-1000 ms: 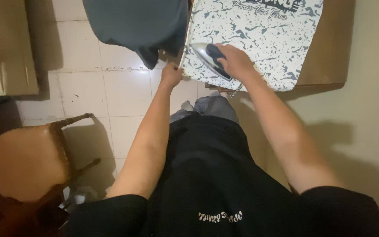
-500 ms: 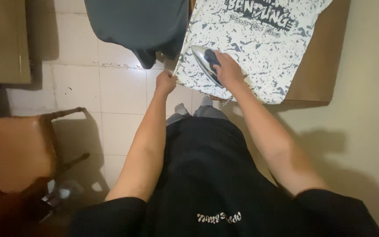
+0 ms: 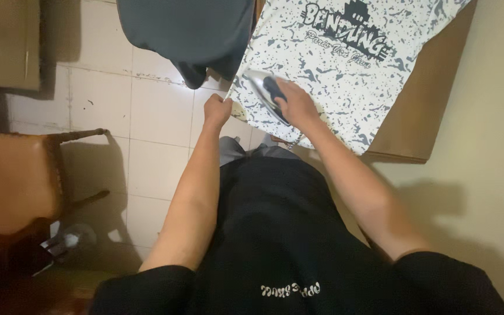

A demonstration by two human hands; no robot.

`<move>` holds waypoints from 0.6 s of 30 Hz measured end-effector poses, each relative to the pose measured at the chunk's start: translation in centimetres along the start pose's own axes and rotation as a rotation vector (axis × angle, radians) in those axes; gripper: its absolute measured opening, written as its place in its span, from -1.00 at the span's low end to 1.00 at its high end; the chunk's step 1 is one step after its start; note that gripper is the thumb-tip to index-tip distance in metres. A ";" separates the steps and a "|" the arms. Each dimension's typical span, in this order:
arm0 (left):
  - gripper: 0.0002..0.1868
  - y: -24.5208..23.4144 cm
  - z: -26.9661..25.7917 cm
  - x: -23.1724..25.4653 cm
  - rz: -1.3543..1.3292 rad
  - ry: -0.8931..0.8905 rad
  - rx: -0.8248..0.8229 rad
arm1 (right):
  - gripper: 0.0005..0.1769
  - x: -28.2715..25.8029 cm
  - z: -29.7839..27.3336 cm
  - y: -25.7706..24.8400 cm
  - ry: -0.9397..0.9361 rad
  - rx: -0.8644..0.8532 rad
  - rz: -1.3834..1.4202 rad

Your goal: The person irons a white patterned t-shirt laid flat on a wooden table. They use a handheld iron to smooth the fabric, moving it across the front and sleeves while holding the shirt in place with the other hand. A dark polo shirt remains untouched beside the t-shirt.

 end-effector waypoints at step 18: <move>-0.36 -0.9 1.5 4.4 -0.699 -0.311 -0.600 | -0.42 -0.6 1.5 1.1 0.273 0.119 0.036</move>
Point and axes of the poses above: each hand's wrist, its own z-axis towards the middle knuckle, its own y-axis out of the palm, x = y × z, the point moved 1 cm from there along z, towards the middle knuckle, and after that the axes turned 1 degree about -y, right-handed, at the moved point
